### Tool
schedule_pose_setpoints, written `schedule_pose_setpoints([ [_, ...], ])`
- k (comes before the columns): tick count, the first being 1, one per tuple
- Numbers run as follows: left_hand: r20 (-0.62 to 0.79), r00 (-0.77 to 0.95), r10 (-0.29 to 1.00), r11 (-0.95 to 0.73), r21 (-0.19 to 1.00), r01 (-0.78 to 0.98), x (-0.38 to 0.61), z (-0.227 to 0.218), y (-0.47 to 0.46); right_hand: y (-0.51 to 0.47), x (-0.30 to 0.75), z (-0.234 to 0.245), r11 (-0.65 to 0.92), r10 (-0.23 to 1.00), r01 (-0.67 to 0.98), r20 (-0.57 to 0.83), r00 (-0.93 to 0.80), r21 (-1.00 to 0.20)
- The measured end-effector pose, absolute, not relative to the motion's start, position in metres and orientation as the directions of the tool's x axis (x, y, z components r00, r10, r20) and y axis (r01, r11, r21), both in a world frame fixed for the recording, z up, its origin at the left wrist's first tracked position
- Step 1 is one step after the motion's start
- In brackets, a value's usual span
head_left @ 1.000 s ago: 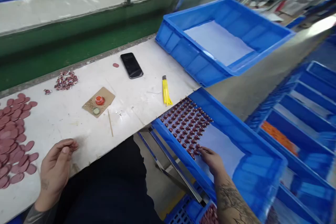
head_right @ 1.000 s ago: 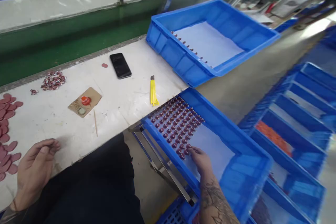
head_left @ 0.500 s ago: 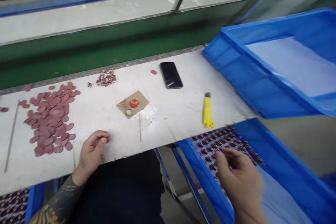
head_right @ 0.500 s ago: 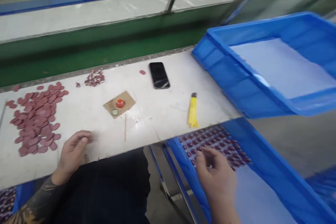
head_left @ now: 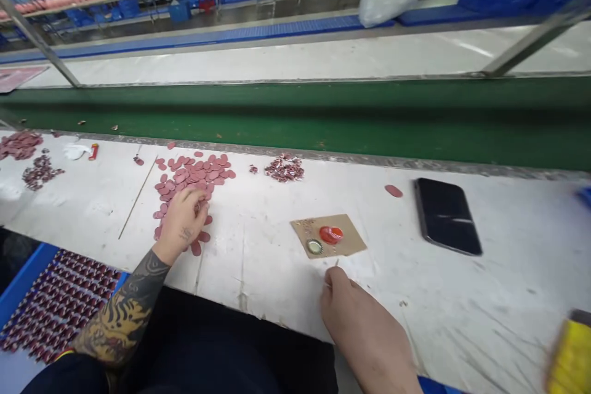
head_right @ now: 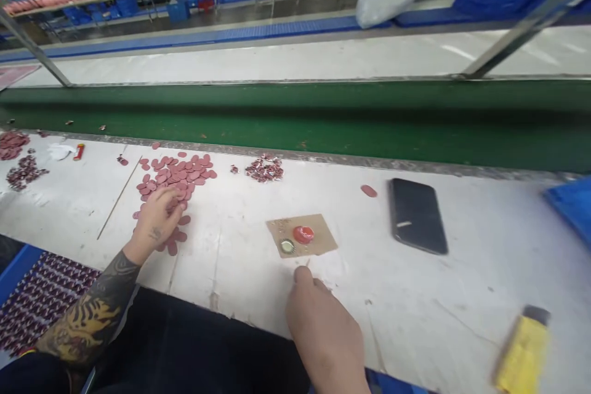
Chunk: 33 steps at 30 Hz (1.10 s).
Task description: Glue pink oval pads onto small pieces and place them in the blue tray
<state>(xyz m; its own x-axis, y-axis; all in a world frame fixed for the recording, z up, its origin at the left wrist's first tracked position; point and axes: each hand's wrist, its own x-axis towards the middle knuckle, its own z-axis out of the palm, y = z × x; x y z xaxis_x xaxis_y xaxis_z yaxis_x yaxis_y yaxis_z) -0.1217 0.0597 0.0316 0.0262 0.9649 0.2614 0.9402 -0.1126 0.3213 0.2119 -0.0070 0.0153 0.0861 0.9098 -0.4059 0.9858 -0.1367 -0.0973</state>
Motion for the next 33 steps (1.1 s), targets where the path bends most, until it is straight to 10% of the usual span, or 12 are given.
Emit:
schedule_pose_setpoints([
  [19, 0.147, 0.246, 0.958, -0.257, 0.055, 0.965, -0.111, 0.017, 0.139, -0.015, 0.242, 0.012, -0.296, 0.891, 0.939, -0.406, 0.205, -0.177],
  [26, 0.113, 0.389, 0.914, -0.401, 0.114, 0.909, -0.081, 0.013, 0.08, -0.036, 0.268, -0.002, -0.254, 0.966, 0.605, -0.173, 0.19, -0.755],
  [33, 0.139, 0.46, 0.877, -0.48, 0.245, 0.842, -0.03, -0.001, 0.034, -0.032, 0.275, 0.0, -0.048, 0.996, 0.369, -0.018, 0.083, -0.928],
])
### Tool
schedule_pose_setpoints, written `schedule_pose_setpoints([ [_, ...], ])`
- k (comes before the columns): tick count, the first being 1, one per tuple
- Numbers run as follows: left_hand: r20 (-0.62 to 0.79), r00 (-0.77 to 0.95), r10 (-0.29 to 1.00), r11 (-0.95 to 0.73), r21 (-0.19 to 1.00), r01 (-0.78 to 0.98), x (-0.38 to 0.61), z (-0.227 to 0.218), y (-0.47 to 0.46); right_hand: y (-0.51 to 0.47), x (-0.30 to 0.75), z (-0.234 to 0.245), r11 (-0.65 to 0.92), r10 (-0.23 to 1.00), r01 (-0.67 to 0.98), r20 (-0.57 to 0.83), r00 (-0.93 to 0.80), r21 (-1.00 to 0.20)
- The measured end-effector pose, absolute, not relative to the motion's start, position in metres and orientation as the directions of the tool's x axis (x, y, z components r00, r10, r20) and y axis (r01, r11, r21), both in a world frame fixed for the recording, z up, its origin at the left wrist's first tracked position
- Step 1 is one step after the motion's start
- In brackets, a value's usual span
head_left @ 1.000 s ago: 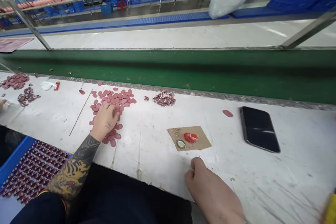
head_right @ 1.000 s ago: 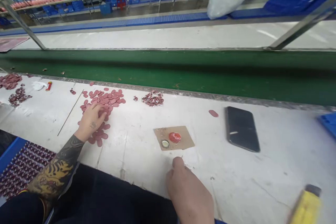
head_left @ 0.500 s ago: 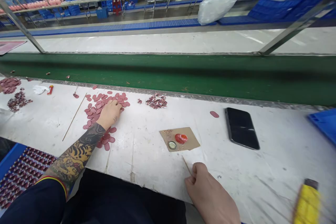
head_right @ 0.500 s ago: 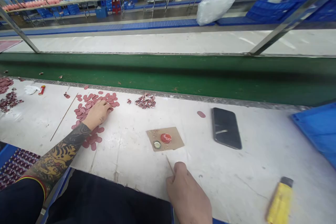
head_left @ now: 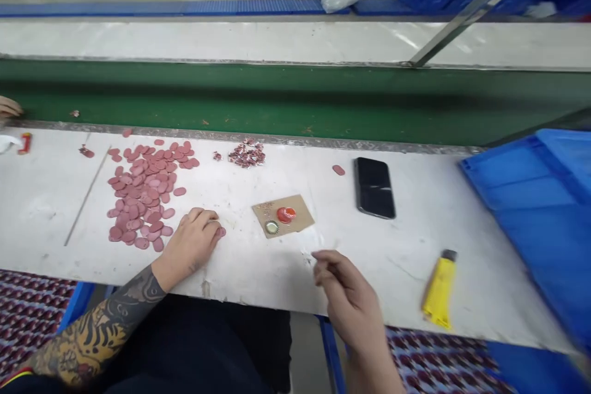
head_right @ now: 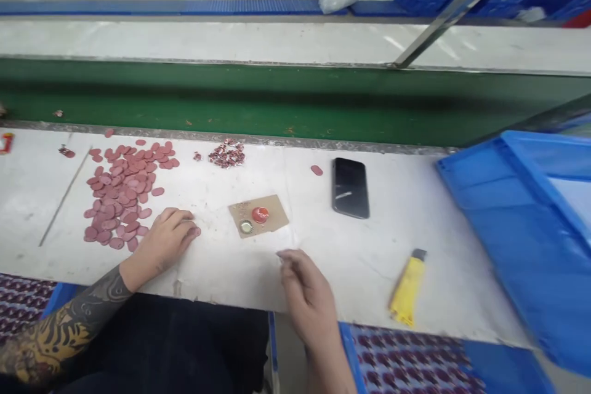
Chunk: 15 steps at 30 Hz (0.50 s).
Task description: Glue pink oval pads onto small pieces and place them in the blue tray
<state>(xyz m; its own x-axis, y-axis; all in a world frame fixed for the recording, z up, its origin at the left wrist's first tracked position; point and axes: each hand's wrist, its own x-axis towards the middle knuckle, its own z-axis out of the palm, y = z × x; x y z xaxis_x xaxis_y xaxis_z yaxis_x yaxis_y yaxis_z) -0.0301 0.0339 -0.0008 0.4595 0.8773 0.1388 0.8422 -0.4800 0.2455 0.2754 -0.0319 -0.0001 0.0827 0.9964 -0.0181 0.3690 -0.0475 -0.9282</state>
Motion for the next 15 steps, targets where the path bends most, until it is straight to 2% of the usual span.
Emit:
schedule_pose_setpoints([
  [4, 0.125, 0.504, 0.855, -0.511, 0.374, 0.774, -0.003, -0.006, 0.023, -0.024, 0.257, -0.004, 0.062, 0.995, 0.136, 0.072, 0.066, -0.989],
  [8, 0.101, 0.497, 0.862, -0.481, 0.473, 0.738, 0.013, -0.005, 0.015, -0.011, 0.243, -0.012, 0.084, 0.977, 0.059, 0.094, 0.192, -0.995],
  [10, 0.105, 0.484, 0.869, -0.47, 0.486, 0.737, 0.015, -0.005, 0.014, -0.005, 0.239, -0.016, 0.097, 0.972, 0.085, 0.113, 0.206, -0.992],
  [15, 0.114, 0.496, 0.861, -0.483, 0.494, 0.723, 0.014, -0.006, 0.017, 0.009, 0.232, -0.023, 0.037, 0.966, 0.301, 0.111, 0.233, -0.953],
])
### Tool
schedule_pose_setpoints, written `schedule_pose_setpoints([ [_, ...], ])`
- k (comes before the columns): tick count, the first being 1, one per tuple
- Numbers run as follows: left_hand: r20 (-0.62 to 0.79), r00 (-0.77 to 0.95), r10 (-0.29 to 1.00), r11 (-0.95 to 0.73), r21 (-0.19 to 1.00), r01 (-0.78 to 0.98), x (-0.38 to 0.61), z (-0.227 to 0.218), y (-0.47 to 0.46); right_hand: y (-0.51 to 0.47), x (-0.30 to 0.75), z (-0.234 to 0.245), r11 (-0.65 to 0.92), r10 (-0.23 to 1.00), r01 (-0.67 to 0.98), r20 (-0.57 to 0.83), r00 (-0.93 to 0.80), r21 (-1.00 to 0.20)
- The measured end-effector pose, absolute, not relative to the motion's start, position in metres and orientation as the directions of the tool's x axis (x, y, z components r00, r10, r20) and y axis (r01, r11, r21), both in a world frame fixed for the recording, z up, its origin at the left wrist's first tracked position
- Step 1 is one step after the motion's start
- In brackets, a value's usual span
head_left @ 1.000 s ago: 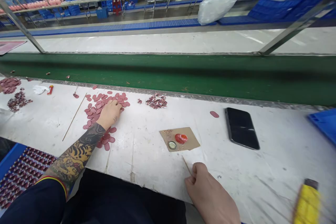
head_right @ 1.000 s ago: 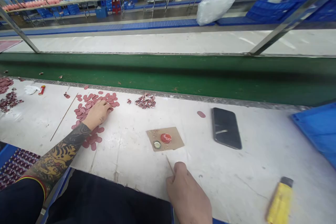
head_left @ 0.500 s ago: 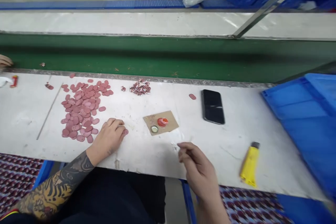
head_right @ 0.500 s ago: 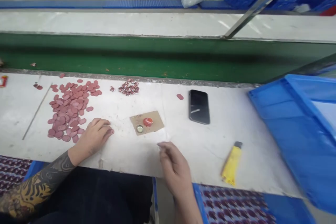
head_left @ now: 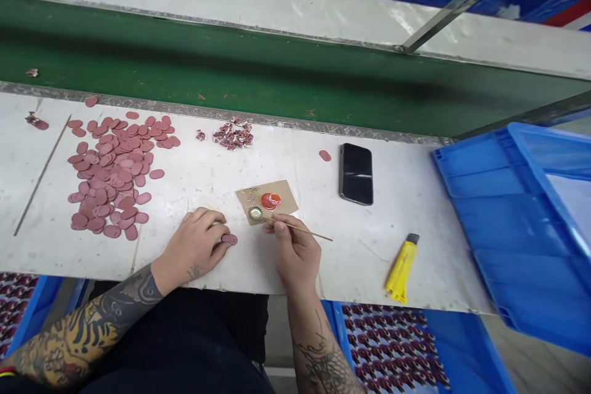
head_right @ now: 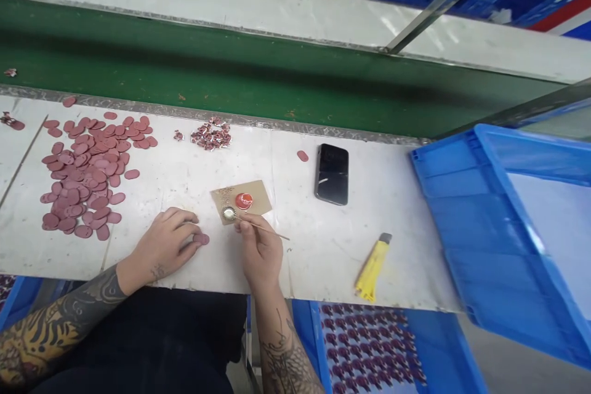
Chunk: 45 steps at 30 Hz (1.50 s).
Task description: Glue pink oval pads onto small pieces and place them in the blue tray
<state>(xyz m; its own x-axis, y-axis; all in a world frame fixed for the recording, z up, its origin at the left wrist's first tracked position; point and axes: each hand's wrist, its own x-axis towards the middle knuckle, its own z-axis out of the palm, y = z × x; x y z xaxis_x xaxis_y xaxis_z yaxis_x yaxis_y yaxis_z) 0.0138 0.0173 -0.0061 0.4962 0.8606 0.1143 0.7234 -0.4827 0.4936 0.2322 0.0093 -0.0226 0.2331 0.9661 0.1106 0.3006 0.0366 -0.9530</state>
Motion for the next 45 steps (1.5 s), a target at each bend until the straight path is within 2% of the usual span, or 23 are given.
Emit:
schedule_pose_setpoints([
  [7, 0.086, 0.532, 0.842, -0.505, 0.471, 0.723, 0.015, -0.003, 0.019, 0.013, 0.227, -0.028, -0.024, 0.959, 0.57, 0.141, 0.244, -0.821],
  [18, 0.09, 0.531, 0.843, -0.506, 0.468, 0.724, 0.017, -0.004, 0.02, 0.016, 0.226, -0.025, 0.021, 0.967, 0.685, 0.189, 0.171, -0.728],
  [26, 0.102, 0.533, 0.84, -0.51, 0.484, 0.711, 0.015, -0.003, 0.02, 0.019, 0.226, -0.025, 0.069, 0.963, 0.694, 0.23, 0.142, -0.717],
  [32, 0.084, 0.532, 0.843, -0.502, 0.479, 0.72, 0.016, -0.002, 0.021, 0.006, 0.226, -0.02, 0.123, 0.95, 0.609, 0.271, 0.157, -0.784],
  [38, 0.074, 0.54, 0.838, -0.508, 0.469, 0.723, 0.015, -0.003, 0.021, -0.017, 0.21, -0.014, 0.188, 0.981, 0.482, 0.192, -0.042, -0.856],
  [45, 0.057, 0.544, 0.837, -0.505, 0.465, 0.728, 0.016, -0.002, 0.022, -0.01, 0.199, -0.016, 0.248, 0.968, 0.543, 0.227, -0.106, -0.803],
])
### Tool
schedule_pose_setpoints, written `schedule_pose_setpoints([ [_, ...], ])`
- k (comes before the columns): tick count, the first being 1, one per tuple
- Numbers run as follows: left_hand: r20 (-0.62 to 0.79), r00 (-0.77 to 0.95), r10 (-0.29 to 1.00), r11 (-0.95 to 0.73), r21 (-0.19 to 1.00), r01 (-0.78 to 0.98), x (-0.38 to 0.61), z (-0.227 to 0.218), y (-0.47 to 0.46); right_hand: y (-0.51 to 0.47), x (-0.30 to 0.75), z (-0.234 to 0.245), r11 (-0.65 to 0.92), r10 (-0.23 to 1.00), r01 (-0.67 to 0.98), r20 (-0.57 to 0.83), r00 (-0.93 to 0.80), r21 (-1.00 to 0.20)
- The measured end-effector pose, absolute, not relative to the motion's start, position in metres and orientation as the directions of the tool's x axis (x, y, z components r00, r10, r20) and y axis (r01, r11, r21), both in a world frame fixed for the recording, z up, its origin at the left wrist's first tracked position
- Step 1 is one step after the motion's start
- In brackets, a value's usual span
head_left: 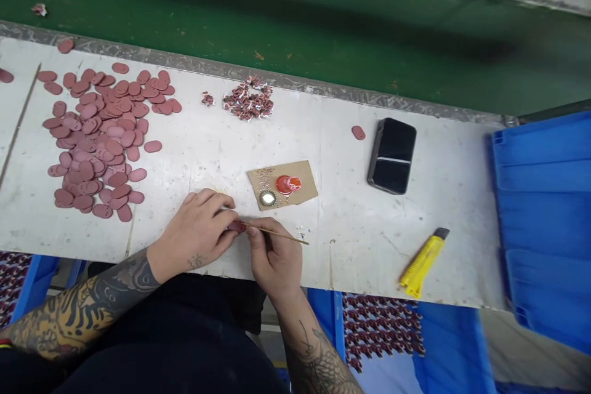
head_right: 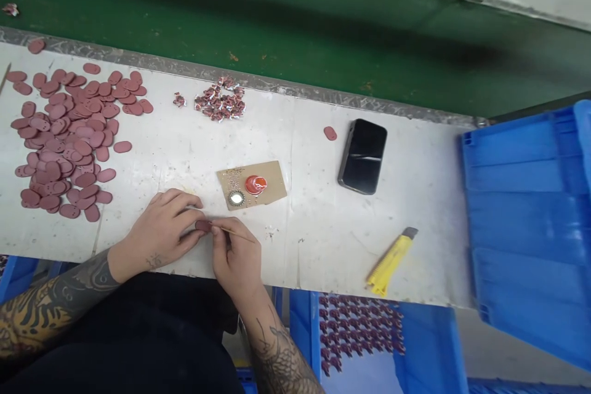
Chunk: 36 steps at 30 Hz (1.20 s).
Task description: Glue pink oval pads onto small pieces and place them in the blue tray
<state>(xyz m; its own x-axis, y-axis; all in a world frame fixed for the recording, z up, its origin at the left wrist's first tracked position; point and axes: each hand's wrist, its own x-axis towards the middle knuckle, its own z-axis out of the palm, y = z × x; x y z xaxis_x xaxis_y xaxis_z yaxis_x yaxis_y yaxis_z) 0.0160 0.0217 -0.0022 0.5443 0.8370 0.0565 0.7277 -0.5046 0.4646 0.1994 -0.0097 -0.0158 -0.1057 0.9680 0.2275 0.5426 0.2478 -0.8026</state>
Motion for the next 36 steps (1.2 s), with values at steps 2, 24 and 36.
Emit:
schedule_pose_setpoints([
  [2, 0.055, 0.546, 0.836, -0.504, 0.469, 0.725, 0.016, -0.002, 0.022, -0.009, 0.2, -0.016, 0.248, 0.967, 0.565, 0.231, -0.103, -0.787],
  [24, 0.042, 0.555, 0.831, -0.511, 0.454, 0.73, 0.015, -0.001, 0.021, -0.01, 0.198, -0.017, 0.238, 0.971, 0.604, 0.195, -0.137, -0.761],
  [36, 0.102, 0.538, 0.837, -0.519, 0.462, 0.719, 0.017, -0.001, 0.02, 0.017, 0.232, -0.029, -0.024, 0.966, 0.635, 0.145, 0.212, -0.772],
])
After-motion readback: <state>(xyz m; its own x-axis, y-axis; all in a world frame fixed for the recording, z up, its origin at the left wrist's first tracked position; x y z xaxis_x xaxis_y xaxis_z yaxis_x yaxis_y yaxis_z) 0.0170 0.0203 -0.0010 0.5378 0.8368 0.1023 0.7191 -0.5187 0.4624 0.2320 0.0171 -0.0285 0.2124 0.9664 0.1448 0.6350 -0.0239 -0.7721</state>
